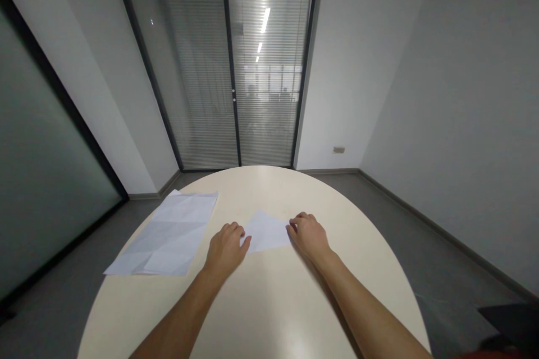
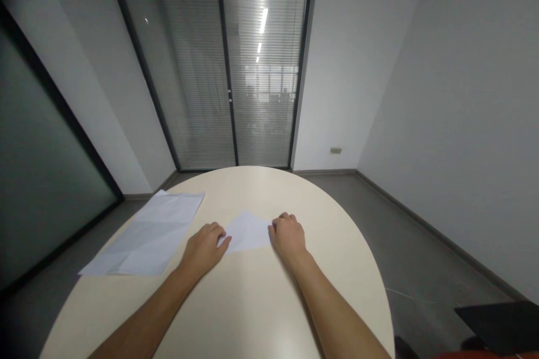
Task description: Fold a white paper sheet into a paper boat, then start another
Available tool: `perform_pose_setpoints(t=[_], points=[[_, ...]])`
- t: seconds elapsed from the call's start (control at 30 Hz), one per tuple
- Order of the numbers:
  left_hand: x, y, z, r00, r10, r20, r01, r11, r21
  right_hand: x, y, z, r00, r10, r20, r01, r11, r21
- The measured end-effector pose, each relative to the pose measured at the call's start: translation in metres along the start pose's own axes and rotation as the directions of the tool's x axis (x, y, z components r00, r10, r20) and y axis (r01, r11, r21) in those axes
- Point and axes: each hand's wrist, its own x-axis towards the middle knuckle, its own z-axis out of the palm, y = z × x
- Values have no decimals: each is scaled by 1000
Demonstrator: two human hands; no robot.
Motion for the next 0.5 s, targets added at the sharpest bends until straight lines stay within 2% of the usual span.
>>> perform_pose_setpoints(t=[0.2,0.5], points=[[-2,0,-1,1000,14,-1,-14,999,-36,0,0,0,1000,-14,-5,14,999,34],[-1,1,2,998,63,1,-63,993,-99,5,6,12,999,-5,-38,8,997,78]])
